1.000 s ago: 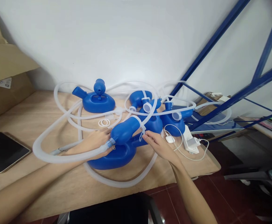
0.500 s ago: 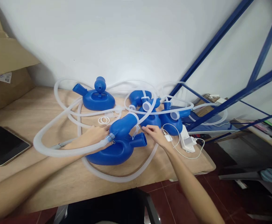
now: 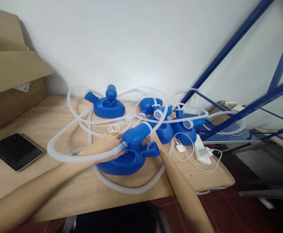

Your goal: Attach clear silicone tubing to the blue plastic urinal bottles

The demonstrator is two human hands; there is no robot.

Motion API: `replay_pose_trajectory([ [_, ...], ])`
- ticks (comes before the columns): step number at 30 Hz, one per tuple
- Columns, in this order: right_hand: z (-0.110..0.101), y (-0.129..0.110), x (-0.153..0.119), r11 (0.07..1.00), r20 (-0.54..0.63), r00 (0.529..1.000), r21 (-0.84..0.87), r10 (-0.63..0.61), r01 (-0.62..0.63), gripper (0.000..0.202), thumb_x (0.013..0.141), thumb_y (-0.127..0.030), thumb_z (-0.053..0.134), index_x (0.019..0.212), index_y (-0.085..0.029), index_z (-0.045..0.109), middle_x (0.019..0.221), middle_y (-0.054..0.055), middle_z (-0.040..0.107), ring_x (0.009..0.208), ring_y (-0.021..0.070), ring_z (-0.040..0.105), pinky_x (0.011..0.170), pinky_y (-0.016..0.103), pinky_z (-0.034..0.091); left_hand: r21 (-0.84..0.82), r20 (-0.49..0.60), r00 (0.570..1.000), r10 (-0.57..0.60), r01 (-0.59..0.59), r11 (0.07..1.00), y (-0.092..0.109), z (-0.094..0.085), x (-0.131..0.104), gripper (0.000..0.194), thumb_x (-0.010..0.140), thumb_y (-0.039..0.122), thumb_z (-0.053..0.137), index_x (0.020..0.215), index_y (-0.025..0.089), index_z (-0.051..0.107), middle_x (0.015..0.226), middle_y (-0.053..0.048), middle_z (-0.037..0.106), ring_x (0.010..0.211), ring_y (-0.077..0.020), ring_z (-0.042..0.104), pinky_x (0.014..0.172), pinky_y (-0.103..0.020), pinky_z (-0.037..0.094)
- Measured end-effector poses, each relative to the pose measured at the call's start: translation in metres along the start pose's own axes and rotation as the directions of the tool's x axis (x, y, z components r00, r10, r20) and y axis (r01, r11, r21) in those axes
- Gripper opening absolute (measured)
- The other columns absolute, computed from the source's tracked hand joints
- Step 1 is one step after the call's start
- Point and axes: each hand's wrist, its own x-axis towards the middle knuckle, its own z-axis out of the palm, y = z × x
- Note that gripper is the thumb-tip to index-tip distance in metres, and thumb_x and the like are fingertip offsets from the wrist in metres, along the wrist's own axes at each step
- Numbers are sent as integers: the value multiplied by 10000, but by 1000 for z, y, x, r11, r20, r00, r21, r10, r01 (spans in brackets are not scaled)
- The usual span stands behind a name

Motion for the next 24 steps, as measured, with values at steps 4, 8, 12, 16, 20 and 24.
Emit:
replay_pose_trajectory([
  [4,-34,-7,-31,987,158,980,84,120,-134,271,926,-409,650,896,-166,768,802,42,771,803,222,749,748,346,626,45,44,999,-14,12,999,3,-3,2,300,983,394,574,1088,172,746,1176,-145,699,848,-290,724,689,-394,570],
  [8,-68,-62,-78,957,-197,941,-42,275,-288,235,928,-467,690,922,-248,776,941,76,788,920,284,734,809,426,608,16,38,999,-12,12,1000,3,-2,2,274,981,357,557,1101,186,734,1211,-138,691,911,-296,721,703,-394,570],
  [12,-33,-134,-105,954,-89,959,160,270,-254,221,985,-487,649,1002,-320,793,955,57,778,882,256,723,758,391,600,-5,31,999,-36,36,999,3,2,2,275,970,368,588,1153,210,719,1300,-130,672,1035,-322,711,745,-398,581],
  [16,46,-154,-92,660,311,900,613,304,-435,509,1007,-640,546,1365,-298,661,1064,79,755,828,204,744,554,267,542,39,57,997,-58,56,998,1,6,3,259,974,332,584,1146,195,722,1269,-144,674,1046,-332,713,748,-397,588],
  [20,93,-136,-63,310,255,927,889,275,-336,616,900,-794,578,1113,-225,683,835,23,677,551,144,648,429,240,460,57,38,999,10,-12,998,-2,9,3,247,982,240,543,1146,181,717,1235,-156,678,1065,-333,705,784,-397,592],
  [24,100,-135,-50,199,151,932,954,330,-225,460,885,-661,702,882,-203,662,780,-2,614,499,105,575,430,236,420,40,22,999,39,-40,998,-1,8,2,229,965,194,548,1124,186,713,1203,-139,693,1017,-322,709,787,-386,579],
])
